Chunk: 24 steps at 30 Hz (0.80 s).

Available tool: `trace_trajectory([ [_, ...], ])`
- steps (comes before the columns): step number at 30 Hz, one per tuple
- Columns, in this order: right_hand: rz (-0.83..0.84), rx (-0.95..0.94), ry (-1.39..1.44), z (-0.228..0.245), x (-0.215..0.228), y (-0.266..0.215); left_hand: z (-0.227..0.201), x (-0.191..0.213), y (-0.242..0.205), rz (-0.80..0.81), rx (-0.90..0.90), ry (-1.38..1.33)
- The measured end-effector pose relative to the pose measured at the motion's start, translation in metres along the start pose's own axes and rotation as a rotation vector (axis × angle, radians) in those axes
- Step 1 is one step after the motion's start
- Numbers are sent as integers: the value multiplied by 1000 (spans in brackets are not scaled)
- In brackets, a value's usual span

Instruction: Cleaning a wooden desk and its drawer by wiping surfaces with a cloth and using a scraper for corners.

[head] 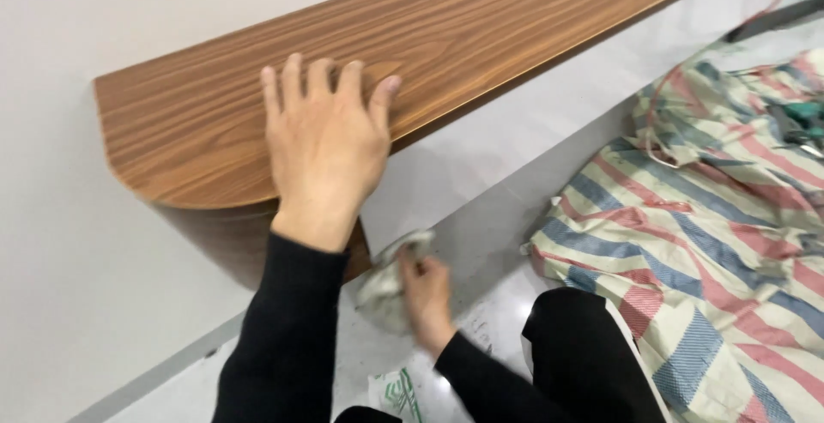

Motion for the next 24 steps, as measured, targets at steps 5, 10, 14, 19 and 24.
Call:
trace_trajectory([
  [5,254,152,124,1,-2,-6,9,3,-12,91,21,-37],
  [10,-70,178,151,96,90,157,2,10,-10,129,-8,-48],
  [14,31,146,540,168,156,305,-11,22,12,419,208,-85],
  [19,186,80,738,183,172,359,39,-11,-9,171,121,-48],
  [24,299,63,435,140,148,320,-18,-60,38,-120,195,-53],
])
Point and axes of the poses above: each hand's wrist, its own y-axis towards the middle knuckle, its own x-axis out of the back of the hand, z = x × y, the point moved 2 cm from there along y, towards the middle knuckle, and after that the axes turned 12 degrees about -x, right-handed, at the moved point
